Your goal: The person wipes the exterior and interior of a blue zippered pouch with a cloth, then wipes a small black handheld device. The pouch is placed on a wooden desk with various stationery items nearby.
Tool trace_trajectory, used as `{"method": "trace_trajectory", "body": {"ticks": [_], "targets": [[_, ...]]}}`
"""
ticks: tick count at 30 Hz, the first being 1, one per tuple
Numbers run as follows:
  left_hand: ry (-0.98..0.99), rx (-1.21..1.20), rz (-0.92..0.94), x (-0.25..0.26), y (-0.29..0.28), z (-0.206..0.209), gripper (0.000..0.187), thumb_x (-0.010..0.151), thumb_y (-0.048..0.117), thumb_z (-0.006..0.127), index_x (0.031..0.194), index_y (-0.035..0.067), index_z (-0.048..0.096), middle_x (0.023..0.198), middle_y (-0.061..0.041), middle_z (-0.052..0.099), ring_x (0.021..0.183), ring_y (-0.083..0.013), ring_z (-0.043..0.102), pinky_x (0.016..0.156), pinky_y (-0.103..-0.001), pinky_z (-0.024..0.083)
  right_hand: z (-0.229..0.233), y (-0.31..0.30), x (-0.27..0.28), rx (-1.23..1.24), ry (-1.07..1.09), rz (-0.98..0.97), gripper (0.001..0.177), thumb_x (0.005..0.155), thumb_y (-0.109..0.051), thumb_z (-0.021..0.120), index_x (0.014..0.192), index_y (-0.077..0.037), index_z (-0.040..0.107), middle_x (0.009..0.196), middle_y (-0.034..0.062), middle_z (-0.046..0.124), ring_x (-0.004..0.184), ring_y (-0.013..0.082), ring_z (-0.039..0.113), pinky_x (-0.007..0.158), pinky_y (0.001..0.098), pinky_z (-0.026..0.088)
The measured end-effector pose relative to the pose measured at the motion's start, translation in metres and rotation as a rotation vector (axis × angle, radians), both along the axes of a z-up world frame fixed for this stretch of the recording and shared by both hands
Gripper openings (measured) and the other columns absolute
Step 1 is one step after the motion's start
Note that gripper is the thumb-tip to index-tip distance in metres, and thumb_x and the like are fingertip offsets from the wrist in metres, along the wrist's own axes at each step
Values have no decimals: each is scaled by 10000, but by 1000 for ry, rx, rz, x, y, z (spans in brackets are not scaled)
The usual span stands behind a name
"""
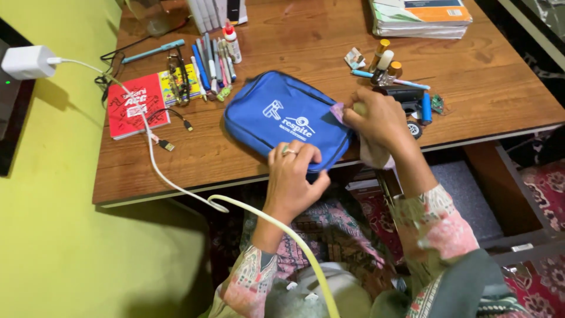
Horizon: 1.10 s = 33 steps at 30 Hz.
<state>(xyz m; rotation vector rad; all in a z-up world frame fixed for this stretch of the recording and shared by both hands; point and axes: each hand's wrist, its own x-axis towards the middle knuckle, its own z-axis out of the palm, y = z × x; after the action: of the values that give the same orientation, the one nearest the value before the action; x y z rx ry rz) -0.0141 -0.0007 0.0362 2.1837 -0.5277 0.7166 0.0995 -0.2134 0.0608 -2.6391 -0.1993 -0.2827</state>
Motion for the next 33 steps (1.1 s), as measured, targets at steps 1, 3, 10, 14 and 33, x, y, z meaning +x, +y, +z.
{"method": "trace_trajectory", "body": {"ticks": [1,3,10,14,33], "targets": [[-20,17,48,-1,0,-1,215,727,119,743,903,100,621,957,-71,599,968,-297,549,920,-453,396,-1,-3,-5,-15,21,-32,374,831,-483,758,984,-142,746,865,211,735,865,427,695,785,501,532],[-59,51,148,-3,-1,-3,193,765,56,693,948,97,649,1004,-84,603,1016,-302,552,967,-455,410,-3,-6,-16,-10,46,-64,411,827,-512,745,980,-130,743,855,214,736,852,425,702,790,494,536],[-83,170,330,5,-3,-11,223,837,-16,653,1035,85,638,1086,-91,616,1140,-313,557,1028,-458,447,-4,18,-52,88,80,55,373,817,-430,744,975,-92,759,909,162,744,794,319,737,732,441,567],[-31,209,200,0,-20,-8,294,791,66,708,1073,36,631,1099,-144,604,1090,-337,548,971,-471,455,2,21,-62,120,156,124,312,843,-361,748,1010,-97,758,936,140,754,811,276,736,734,418,571],[-81,23,201,7,-35,-14,183,859,168,743,929,75,602,951,-109,596,1000,-343,547,903,-479,438,-6,35,-18,35,-12,-93,358,835,-468,743,990,-153,809,829,204,735,801,398,723,767,488,563]]}}
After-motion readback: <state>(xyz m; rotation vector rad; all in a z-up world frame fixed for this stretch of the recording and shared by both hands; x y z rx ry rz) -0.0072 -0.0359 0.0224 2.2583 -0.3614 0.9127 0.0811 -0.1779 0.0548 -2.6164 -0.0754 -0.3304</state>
